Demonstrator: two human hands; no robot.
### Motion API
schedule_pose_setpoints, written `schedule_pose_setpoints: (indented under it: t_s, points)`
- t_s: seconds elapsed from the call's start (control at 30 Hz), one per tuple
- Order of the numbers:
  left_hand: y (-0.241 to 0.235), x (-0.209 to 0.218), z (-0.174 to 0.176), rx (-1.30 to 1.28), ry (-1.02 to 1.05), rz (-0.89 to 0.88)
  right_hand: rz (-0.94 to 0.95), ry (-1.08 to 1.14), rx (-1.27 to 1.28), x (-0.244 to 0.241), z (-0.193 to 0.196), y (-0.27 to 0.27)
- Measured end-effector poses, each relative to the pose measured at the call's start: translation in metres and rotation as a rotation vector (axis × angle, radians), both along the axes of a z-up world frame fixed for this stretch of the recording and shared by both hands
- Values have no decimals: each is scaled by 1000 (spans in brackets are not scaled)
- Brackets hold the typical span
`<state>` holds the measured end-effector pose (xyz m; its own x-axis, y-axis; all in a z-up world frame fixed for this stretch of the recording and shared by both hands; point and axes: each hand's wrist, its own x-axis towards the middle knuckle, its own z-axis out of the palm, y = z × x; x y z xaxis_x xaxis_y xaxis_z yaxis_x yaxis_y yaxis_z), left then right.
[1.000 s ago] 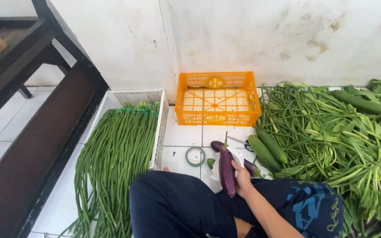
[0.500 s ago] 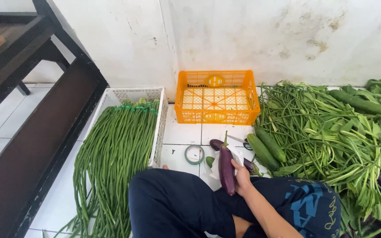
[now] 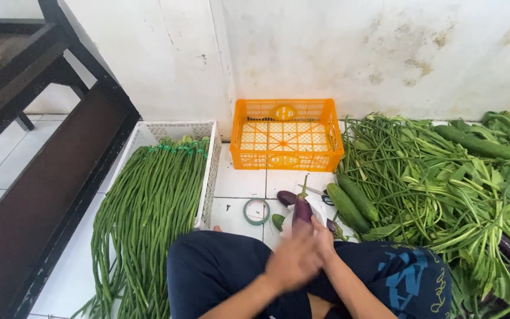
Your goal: The person sits on the floor and bundles long green beans using green tape and scissors, placing the finished bundles into a white crate. They then pick up eggplants and cucumbers, wiping them with a white cloth.
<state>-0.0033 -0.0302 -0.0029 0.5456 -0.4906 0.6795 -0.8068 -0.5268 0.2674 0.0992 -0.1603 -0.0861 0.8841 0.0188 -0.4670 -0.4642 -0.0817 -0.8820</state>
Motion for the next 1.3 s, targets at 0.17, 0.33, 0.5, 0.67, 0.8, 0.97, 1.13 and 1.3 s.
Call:
schedule_pose_setpoints:
  t_s: [0.17,0.33,0.5,0.67,0.8,0.97,1.13,1.3]
  points:
    - [38,48,-16,-1333,1617,354,-199,90,338,-12,54,19]
    - [26,40,-8,-1187,1502,269,74,-226,133,-7,-35,16]
    - [22,28,-2,-1001,1465,172,-94,-112,25,-2,-24,8]
    - [18,30,-6,-987,1383,302,17,-148,39,-4,-30,9]
    - [28,40,-32,-1157,1328,386,190,-228,91,-20,-67,16]
    - [44,48,-16,-1650,1125,531,641,-489,38,-60,-23,26]
    - [52,52,-38,-1890,1126,357,697,-718,183,-83,69,40]
    - [37,50,-93,-1591,1258,361,547,-792,157,-71,54,36]
